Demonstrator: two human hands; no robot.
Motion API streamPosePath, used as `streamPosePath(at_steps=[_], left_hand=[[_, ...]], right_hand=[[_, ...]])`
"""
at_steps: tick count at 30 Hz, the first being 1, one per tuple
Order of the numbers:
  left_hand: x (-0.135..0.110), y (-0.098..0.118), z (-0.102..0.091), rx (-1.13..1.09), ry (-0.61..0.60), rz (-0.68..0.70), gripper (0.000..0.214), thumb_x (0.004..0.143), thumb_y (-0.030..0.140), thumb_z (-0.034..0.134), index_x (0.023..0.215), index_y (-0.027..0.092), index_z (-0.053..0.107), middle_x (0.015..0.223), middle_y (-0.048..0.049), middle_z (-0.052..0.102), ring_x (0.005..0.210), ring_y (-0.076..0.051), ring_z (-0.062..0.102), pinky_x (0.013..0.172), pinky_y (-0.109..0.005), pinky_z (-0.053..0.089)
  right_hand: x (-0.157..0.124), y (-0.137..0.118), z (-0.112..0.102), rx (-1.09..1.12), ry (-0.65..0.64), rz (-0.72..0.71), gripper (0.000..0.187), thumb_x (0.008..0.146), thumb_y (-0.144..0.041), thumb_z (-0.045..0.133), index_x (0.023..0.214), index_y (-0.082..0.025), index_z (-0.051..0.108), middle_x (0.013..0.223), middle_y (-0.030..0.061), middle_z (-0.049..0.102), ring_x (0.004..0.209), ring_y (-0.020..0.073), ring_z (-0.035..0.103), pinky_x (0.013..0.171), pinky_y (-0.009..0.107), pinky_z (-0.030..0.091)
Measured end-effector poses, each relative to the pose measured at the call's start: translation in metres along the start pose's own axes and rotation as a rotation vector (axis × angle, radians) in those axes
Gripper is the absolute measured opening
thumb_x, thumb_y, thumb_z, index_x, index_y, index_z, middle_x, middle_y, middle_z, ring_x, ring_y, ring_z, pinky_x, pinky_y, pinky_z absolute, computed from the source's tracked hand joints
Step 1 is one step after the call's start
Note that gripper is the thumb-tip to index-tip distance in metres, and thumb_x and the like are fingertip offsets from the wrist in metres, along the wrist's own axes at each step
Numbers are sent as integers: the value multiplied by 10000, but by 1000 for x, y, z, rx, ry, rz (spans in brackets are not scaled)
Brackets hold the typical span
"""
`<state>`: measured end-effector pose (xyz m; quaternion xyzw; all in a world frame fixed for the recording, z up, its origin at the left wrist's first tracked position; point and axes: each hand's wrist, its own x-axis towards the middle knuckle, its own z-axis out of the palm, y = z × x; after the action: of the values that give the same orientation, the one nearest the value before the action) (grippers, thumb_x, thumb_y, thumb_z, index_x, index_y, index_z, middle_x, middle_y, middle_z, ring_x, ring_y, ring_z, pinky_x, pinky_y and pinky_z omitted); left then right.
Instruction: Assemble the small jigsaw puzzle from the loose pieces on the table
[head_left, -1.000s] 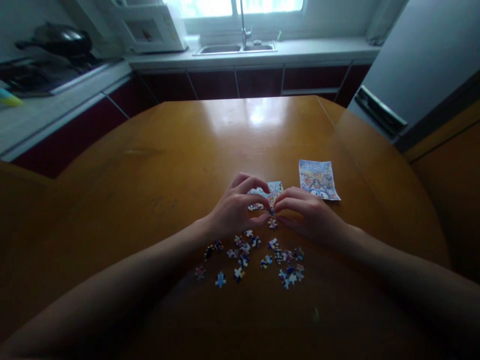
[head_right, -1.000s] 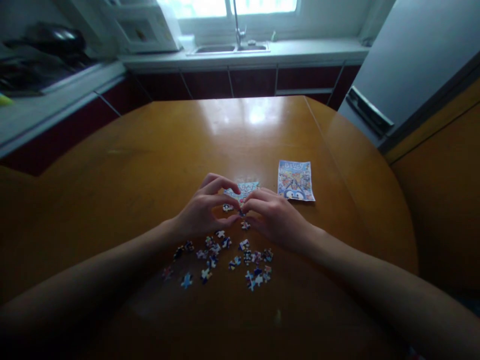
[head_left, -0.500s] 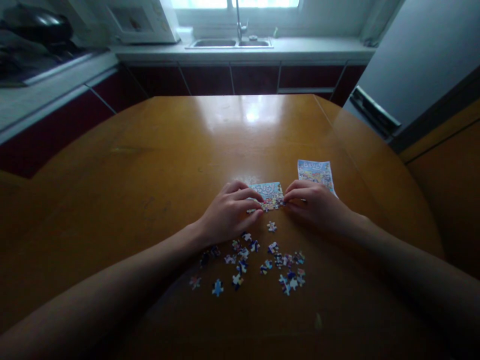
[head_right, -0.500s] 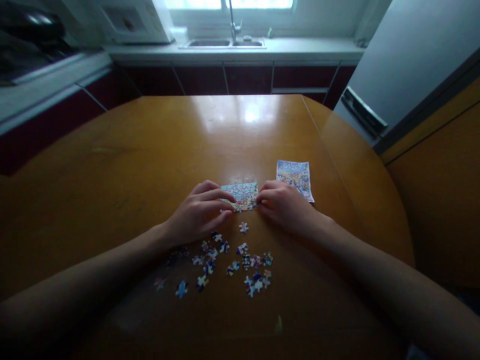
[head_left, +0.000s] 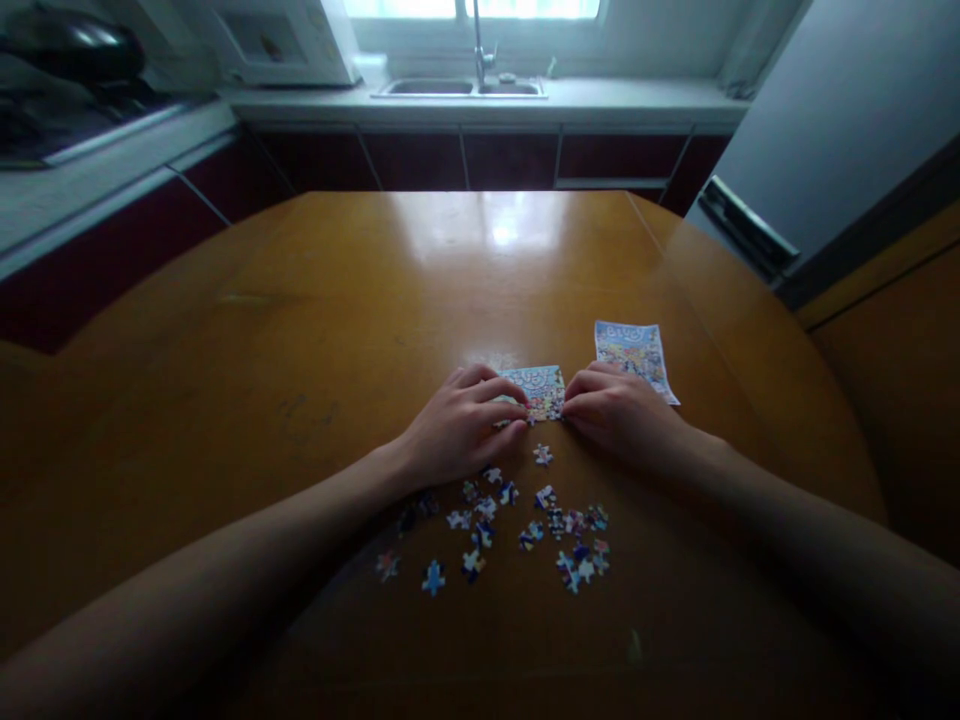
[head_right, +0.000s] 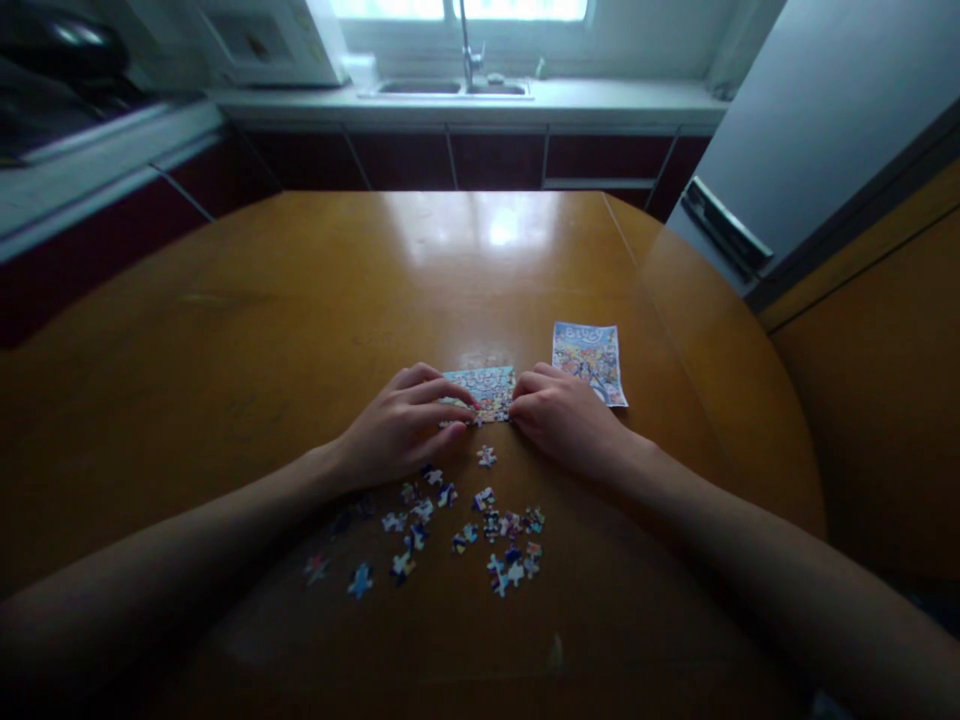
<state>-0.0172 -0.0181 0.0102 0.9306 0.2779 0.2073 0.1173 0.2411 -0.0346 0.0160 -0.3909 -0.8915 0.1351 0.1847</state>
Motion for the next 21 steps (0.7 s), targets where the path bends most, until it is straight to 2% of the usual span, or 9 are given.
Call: streamPosePath(at_steps=[10, 16, 21], left_hand=[[0, 0, 1, -6, 86, 4, 163, 945, 276, 563, 937, 229, 719, 1037, -28, 701, 945, -178, 529, 915, -355, 444], [1, 2, 2, 44, -51, 85, 276, 963, 315, 539, 1214, 287, 651, 1238, 3, 667, 1053, -212, 490, 998, -385, 403], [1, 3, 2, 93, -120, 106, 322, 969, 351, 528, 1274, 305, 619, 1292, 9, 647, 1086, -237, 471, 1007, -402, 382]], right_hand=[[-1, -3, -6, -28, -41, 16, 217, 915, -175, 555, 821, -227, 744, 909, 75, 660, 860, 204, 550, 767, 345, 458], [-1, -4, -10, -31, -57, 12, 214, 929, -207, 551, 855, -228, 752, 911, 80, 650, 862, 208, 552, 772, 348, 458], [-2, -3, -11, -22, -60, 9, 201, 918, -204, 572, 851, -244, 757, 909, 74, 653, 858, 210, 556, 741, 341, 452]])
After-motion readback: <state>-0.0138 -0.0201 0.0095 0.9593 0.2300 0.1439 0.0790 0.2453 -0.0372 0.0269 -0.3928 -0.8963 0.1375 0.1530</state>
